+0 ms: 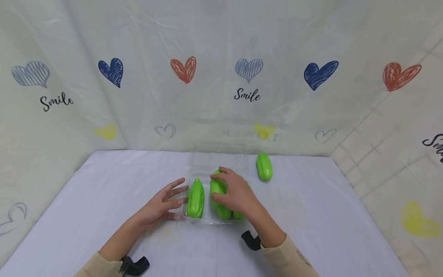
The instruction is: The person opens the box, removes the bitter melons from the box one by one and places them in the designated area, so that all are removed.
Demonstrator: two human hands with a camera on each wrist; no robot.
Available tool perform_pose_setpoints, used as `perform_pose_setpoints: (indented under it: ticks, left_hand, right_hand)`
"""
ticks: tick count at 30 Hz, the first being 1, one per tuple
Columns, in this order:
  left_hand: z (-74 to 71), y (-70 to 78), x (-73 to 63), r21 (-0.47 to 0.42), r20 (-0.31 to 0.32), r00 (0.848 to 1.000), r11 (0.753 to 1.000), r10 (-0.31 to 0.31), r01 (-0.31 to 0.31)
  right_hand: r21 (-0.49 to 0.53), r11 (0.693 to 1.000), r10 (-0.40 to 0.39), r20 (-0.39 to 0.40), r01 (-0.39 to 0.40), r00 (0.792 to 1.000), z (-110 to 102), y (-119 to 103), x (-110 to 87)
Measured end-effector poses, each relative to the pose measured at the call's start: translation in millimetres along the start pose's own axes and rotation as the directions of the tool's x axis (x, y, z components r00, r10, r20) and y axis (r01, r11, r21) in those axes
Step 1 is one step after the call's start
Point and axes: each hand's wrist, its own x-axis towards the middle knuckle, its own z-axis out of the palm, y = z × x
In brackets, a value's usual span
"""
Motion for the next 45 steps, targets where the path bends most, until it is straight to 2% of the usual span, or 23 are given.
perform_pose_setpoints:
  ticks: [11, 21, 34, 41, 45]
  left_hand:
    - [-0.2, -2.4, 0.7, 0.018, 0.0, 1.0, 1.0, 0.003, -0.003]
    - [-0.1, -0.2, -0.7, 0.013, 0.0, 1.0, 1.0, 0.003, -0.003]
    - [0.5, -0.1, -0.7, -0.006, 0.005, 1.0, 1.0, 0.004, -0.004]
    - [0.4, 0.6, -1.5, 0.003, -0.003, 1.0, 1.0, -0.004, 0.004]
    - [0.1, 0.3, -0.5, 0.006, 0.001, 1.0, 1.0, -0.003, 0.003]
  right_hand:
    - [0.049, 0.999, 0.01, -0.001, -0.009, 1.0, -9.6, 11.1, -2.8]
    - [0.178, 0.984, 0.015, -0.036, -0.009, 0.999, -16.7, 21.5, -5.2]
    - [0.235, 0.972, 0.037, -0.059, -0.022, 0.998, -29.5, 33.4, -10.7]
    - [0.305, 0.952, 0.056, -0.058, -0.036, 0.997, -34.3, 40.6, -14.5]
    - [0.395, 0.915, 0.099, -0.035, -0.078, 0.994, -38.0, 43.3, -16.3]
